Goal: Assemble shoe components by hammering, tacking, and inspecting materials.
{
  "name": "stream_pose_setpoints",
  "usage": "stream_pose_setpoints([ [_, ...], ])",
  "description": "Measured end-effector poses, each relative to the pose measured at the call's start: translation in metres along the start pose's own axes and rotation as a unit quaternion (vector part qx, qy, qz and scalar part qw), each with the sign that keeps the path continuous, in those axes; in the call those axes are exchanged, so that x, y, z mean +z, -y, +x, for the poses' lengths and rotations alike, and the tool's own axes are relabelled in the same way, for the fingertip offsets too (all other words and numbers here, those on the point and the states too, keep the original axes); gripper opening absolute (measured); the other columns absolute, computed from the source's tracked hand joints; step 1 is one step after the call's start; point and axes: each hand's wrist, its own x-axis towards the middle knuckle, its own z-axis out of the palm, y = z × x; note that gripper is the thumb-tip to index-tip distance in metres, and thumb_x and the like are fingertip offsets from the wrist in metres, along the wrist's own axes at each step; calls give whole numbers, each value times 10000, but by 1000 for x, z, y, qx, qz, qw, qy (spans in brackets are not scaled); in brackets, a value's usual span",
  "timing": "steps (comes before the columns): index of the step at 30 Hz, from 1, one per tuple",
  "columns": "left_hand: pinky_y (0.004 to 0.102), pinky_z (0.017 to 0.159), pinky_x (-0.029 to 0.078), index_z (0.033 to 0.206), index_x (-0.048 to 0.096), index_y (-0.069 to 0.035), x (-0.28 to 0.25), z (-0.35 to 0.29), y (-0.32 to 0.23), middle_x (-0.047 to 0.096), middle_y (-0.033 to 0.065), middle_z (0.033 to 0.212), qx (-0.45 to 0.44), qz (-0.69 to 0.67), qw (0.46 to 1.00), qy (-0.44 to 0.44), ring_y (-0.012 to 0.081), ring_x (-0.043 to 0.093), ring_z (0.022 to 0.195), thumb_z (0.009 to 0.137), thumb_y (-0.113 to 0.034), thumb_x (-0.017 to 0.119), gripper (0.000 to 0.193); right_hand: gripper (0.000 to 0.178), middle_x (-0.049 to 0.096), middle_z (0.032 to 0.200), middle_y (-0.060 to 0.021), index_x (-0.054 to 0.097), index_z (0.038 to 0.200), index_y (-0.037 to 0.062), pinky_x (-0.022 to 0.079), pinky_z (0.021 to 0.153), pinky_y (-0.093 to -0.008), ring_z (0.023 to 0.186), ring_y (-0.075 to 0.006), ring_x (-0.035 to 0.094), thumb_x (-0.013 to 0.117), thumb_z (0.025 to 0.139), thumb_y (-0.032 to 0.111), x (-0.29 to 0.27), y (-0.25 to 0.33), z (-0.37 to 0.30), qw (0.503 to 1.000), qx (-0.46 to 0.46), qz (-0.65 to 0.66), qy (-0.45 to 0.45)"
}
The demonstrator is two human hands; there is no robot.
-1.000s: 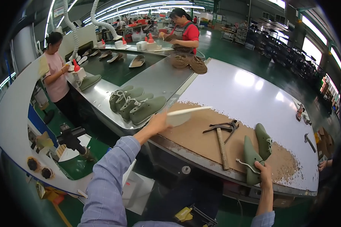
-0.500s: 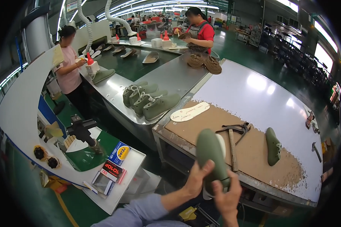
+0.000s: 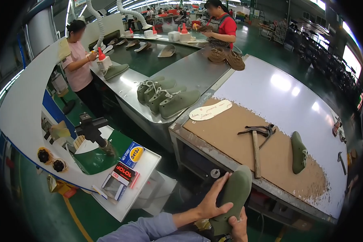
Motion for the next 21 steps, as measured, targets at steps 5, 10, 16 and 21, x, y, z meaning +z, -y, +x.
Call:
stream_pose_setpoints([
  [5,476,1135,264,1414,383,-53,-4,1,-36,425,155,1423,297,242,917,114,327,338,1375,776,-189,696,723,573,580,1197,-131,580,1213,75,476,870,-366,1073,-269,586,799,694,179,-40,2,18,883,-226,-406,72],
  [10,503,1088,312,1371,433,-49,29,0,40,491,166,1346,145,344,876,306,330,438,1282,770,-305,702,706,465,581,1148,-86,635,1105,142,442,741,-425,965,-280,562,714,660,252,-64,-30,36,704,-261,-659,51],
  [16,457,985,373,1368,454,-55,12,-8,131,525,173,1291,89,488,816,296,330,508,1136,755,-482,701,787,597,556,1214,-154,546,1250,121,468,873,-447,1063,-364,554,765,695,134,-94,-50,29,825,-76,-551,-94],
  [21,446,942,370,1307,483,-36,18,1,128,541,157,1257,106,512,788,325,327,514,1090,781,-487,683,722,241,657,964,-168,645,1023,34,531,743,-402,868,-346,648,697,807,127,-73,-44,-37,864,-24,-463,-197],
])
